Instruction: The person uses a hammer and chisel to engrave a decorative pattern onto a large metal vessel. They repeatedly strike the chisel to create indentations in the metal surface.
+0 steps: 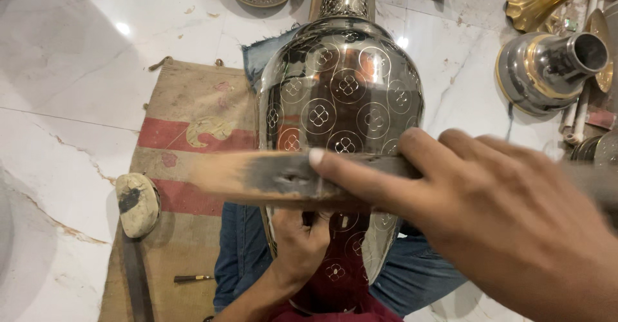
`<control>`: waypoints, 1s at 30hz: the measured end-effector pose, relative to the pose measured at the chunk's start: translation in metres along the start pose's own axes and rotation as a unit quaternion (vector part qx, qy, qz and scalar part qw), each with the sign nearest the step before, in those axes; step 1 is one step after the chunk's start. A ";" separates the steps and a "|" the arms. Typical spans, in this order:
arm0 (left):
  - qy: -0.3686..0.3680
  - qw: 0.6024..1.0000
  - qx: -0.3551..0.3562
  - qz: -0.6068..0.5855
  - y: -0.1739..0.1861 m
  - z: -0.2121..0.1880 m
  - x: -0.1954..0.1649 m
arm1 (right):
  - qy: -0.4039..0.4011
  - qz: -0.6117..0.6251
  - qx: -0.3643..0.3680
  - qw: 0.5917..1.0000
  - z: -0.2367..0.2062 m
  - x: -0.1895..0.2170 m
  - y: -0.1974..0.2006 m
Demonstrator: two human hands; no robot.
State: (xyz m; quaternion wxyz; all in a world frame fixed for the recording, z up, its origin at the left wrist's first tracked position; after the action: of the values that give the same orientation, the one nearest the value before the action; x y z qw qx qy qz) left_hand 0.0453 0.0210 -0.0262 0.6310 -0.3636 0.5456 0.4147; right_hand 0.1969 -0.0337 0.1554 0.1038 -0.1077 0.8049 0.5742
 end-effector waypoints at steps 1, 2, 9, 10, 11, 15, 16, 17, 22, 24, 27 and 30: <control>0.018 1.000 0.003 -0.005 0.000 0.000 0.002 | -0.003 -0.002 -0.006 1.000 -0.002 -0.001 -0.002; -0.011 1.000 0.004 -0.001 0.000 0.000 0.000 | -0.007 -0.003 -0.011 1.000 -0.005 -0.002 -0.005; -0.095 0.995 -0.011 -0.018 0.001 -0.002 0.000 | 0.001 -0.111 0.064 0.992 -0.024 -0.010 -0.028; -0.094 0.994 -0.022 -0.042 0.002 -0.001 0.002 | -0.020 -0.107 0.087 0.990 -0.026 -0.013 -0.033; -0.055 0.995 -0.042 -0.075 0.005 0.001 0.009 | -0.041 -0.103 0.111 0.988 -0.029 -0.015 -0.039; 0.082 0.979 -0.099 -0.161 0.030 0.008 0.031 | -0.153 0.026 0.129 0.979 -0.038 -0.026 -0.060; 0.106 0.974 -0.105 -0.171 0.035 0.010 0.035 | -0.171 0.041 0.111 0.978 -0.041 -0.029 -0.063; 0.119 0.971 -0.113 -0.173 0.038 0.013 0.037 | -0.196 0.059 0.112 0.972 -0.043 -0.032 -0.069; 0.158 0.961 -0.121 -0.192 0.047 0.021 0.034 | -0.265 0.158 0.070 0.949 -0.050 -0.037 -0.095; 0.163 0.964 -0.119 -0.172 0.047 0.022 0.031 | -0.243 0.168 0.013 0.955 -0.049 -0.034 -0.099; 0.156 0.968 -0.117 -0.159 0.045 0.018 0.026 | -0.217 0.154 -0.004 0.964 -0.046 -0.031 -0.106; 0.107 0.974 -0.112 -0.167 0.036 0.016 0.020 | -0.192 0.118 0.011 0.974 -0.042 -0.032 -0.107</control>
State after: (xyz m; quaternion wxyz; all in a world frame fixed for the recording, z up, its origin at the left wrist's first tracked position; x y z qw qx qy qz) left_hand 0.0198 0.0524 -0.0441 0.5847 -0.5602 0.4917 0.3204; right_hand 0.2573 -0.1057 0.0818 0.1889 0.1017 0.7834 0.5834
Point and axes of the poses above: each hand's wrist, its own z-axis towards the middle knuckle, its own y-axis out of the back of the hand, x = y × z, the point moved 5 cm from there along z, towards the middle knuckle, and after that the axes turned 9 degrees about -x, right-handed, at the moved point
